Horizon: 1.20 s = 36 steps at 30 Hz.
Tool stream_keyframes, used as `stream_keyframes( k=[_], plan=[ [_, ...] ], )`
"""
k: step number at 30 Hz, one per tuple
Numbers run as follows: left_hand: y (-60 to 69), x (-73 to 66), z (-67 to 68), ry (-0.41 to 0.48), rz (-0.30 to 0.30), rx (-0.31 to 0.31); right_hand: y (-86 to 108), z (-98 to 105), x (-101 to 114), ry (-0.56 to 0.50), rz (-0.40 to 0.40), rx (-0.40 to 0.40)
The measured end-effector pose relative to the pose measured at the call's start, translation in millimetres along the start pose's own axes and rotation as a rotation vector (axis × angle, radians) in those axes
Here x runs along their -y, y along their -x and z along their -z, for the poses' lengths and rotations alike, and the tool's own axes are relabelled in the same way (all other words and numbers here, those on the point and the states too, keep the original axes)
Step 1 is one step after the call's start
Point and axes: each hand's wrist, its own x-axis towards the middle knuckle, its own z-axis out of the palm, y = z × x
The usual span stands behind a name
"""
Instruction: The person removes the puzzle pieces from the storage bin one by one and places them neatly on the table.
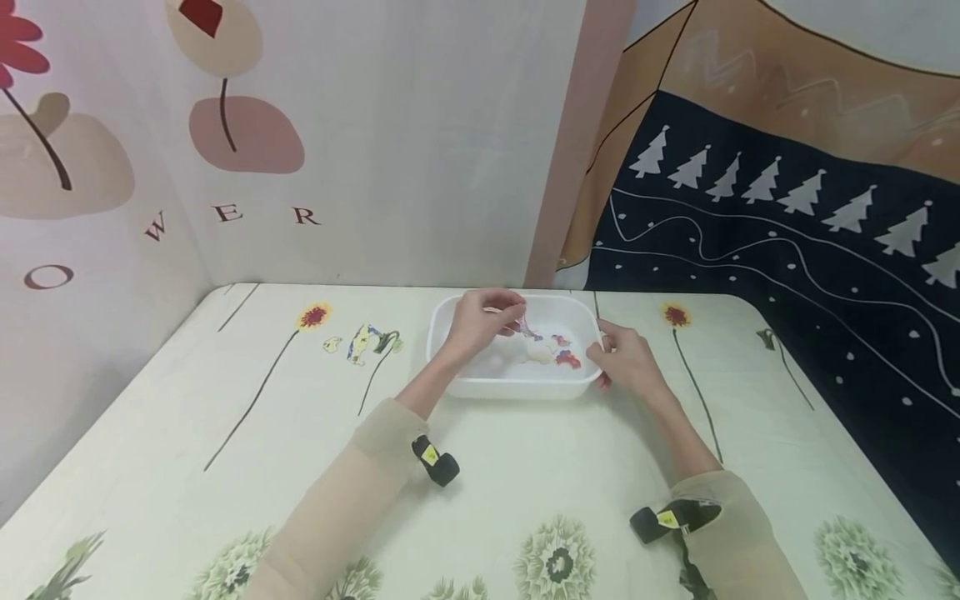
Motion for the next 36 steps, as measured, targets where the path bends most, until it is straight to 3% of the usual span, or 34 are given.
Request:
stream_keyframes(
  k=[13,19,27,36],
  plan=[
    [12.1,-12.7,20.9,0.022,-0.029,-0.041,0.0,-0.6,-1.3,-0.002,0.006,0.0],
    [19.3,-15.4,36.9,0.073,-0.025,-0.041,0.1,0.1,-2.0,0.001,0.006,0.002],
    [27.2,-16.0,60.4,0.112,0.018,-0.093,-0.3,0.7,-2.5,-0.002,0.019,0.003],
    [33.3,-12.2,85.9,0.153,0.001,-0.093,-0.1,-0.2,-2.0,0.008,0.015,0.003]
  ],
)
